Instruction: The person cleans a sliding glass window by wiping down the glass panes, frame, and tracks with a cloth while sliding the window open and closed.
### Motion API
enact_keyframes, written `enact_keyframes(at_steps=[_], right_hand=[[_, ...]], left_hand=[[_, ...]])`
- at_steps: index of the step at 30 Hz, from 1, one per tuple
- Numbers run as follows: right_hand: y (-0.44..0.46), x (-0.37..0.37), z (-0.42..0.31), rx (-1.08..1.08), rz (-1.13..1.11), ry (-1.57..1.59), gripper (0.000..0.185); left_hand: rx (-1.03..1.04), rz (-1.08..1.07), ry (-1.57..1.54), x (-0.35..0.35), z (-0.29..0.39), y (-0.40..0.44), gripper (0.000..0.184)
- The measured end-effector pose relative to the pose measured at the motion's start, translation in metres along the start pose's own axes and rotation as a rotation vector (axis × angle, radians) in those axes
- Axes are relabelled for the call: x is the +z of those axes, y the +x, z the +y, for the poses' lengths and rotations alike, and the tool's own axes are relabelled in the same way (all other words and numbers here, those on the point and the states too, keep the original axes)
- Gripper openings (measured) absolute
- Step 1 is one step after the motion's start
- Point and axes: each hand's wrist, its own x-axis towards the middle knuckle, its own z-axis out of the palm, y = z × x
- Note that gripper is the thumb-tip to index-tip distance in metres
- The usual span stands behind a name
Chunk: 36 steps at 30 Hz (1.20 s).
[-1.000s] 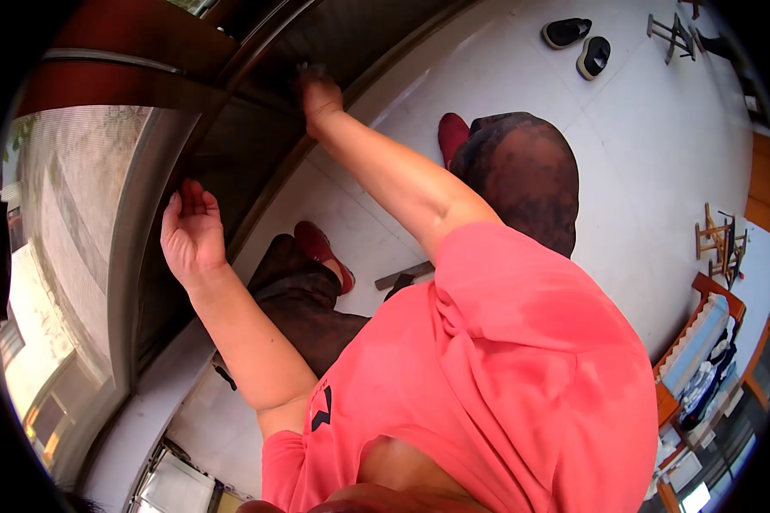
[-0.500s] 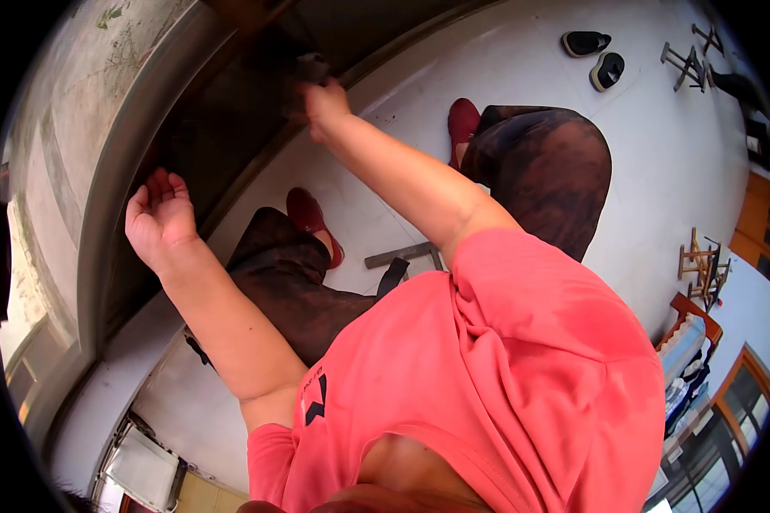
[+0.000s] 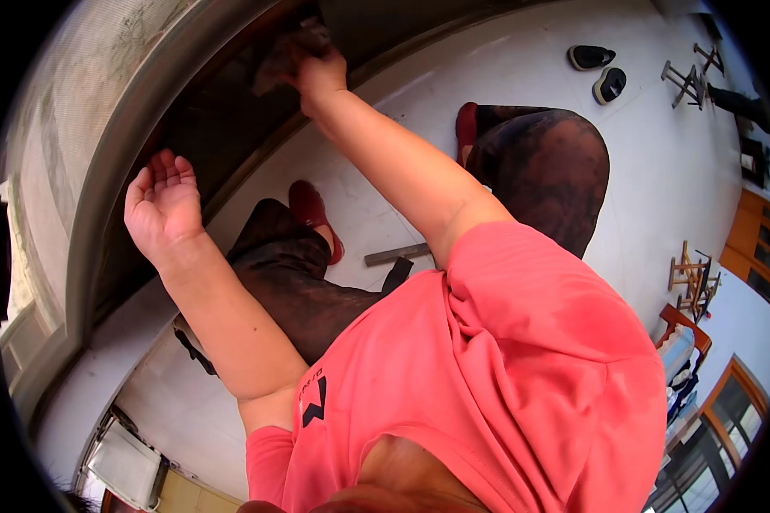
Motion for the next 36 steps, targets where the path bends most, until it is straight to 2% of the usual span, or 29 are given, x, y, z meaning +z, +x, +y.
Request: enact_keyframes(at_steps=[1, 2, 4, 6, 8, 10, 12, 14, 20, 22, 24, 26, 28, 32, 36], right_hand=[[0.012, -0.015, 0.018, 0.126, 0.103, -0.031, 0.033], [0.026, -0.031, 0.039, 0.128, 0.099, -0.032, 0.033], [0.056, -0.057, 0.078, 0.351, 0.232, 0.027, 0.035], [0.072, -0.066, 0.097, 0.355, 0.247, 0.065, 0.035], [0.058, -0.055, 0.086, 0.348, 0.264, 0.108, 0.036], [0.004, -0.006, 0.024, 0.211, 0.199, 0.065, 0.035], [-0.022, 0.014, -0.006, 0.041, -0.043, 0.093, 0.037], [-0.034, 0.033, -0.024, 0.002, -0.105, 0.043, 0.037], [-0.018, 0.014, 0.011, -0.166, -0.228, -0.036, 0.033], [-0.003, -0.010, 0.044, -0.022, -0.031, -0.106, 0.032], [0.022, -0.038, 0.087, 0.091, 0.058, -0.125, 0.034], [0.044, -0.071, 0.137, -0.041, 0.061, -0.244, 0.040], [0.071, -0.107, 0.173, -0.001, 0.094, -0.293, 0.039], [0.091, -0.111, 0.199, 0.254, 0.250, -0.312, 0.035], [0.083, -0.090, 0.197, 0.514, 0.262, -0.114, 0.032]], left_hand=[[0.002, 0.006, 0.000, -0.001, 0.001, -0.002, 0.024], [0.006, 0.011, 0.000, -0.002, 0.001, -0.002, 0.024], [0.017, 0.017, -0.003, -0.002, 0.004, 0.001, 0.024], [0.046, 0.014, 0.015, -0.008, 0.008, 0.002, 0.026], [0.051, 0.026, 0.006, -0.008, 0.010, 0.000, 0.026], [0.062, 0.030, -0.010, -0.005, 0.011, 0.000, 0.027], [0.038, 0.030, -0.026, -0.007, 0.010, -0.001, 0.028], [0.045, 0.028, -0.011, -0.003, 0.008, -0.007, 0.030], [0.047, 0.070, -0.052, -0.014, 0.024, -0.015, 0.038], [0.094, 0.075, -0.072, -0.022, 0.031, -0.016, 0.040], [0.116, 0.086, -0.083, -0.028, 0.036, -0.017, 0.040], [0.141, 0.105, -0.089, -0.034, 0.041, -0.018, 0.040], [0.139, 0.081, -0.089, -0.040, 0.045, -0.019, 0.038], [0.205, 0.136, -0.095, -0.047, 0.053, -0.019, 0.033], [0.224, 0.083, -0.081, -0.059, 0.055, -0.014, 0.042]])
